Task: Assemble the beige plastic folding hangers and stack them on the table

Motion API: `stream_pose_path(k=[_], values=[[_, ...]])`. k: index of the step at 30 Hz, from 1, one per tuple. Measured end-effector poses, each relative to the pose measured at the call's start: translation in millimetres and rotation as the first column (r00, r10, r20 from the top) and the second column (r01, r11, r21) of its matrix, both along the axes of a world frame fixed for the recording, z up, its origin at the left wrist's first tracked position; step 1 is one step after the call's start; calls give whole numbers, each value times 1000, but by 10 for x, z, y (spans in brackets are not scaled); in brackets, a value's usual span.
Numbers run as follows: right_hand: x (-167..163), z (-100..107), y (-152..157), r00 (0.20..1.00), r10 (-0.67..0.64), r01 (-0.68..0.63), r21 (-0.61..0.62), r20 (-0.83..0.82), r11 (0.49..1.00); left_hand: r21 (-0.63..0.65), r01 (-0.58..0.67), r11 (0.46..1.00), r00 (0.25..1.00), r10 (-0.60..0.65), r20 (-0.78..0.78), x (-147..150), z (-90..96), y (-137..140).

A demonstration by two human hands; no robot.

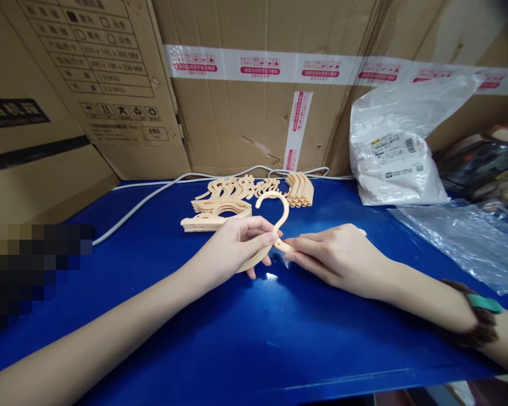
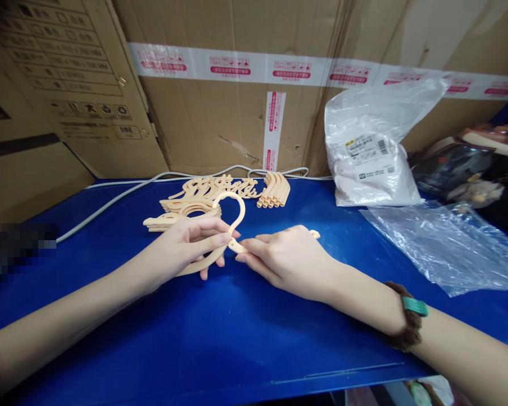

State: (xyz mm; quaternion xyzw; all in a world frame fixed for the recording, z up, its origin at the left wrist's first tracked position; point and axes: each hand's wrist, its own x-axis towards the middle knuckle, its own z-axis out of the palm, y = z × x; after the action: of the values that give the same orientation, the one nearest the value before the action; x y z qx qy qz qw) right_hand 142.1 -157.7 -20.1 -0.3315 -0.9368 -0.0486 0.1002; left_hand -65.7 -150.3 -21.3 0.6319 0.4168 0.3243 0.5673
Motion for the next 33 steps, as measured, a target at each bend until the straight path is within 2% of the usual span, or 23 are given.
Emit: stream_pose_path(k=[14,21,25,29,33], values=[[15,-2,11,999,25,-25,8,-30,1000,26,119,993,986,-115,-119,-8,-45,-7],[19,22,18,999,32,-32,-3,-31,999,74,136,988,979,-123,-161,-6,-35,-36],[30,48,33,998,52,-52,-3,-32,999,177,152,972,954,-97,-285,-24,7,-74],[75,85,87,997,74,-75,-36,-7,997,319,203,926,892,-41,-450,-42,48,-129],[126,127,173,999,46,-46,-7,-10,999,353,286,891,815,-32,-579,-38,66,-145]])
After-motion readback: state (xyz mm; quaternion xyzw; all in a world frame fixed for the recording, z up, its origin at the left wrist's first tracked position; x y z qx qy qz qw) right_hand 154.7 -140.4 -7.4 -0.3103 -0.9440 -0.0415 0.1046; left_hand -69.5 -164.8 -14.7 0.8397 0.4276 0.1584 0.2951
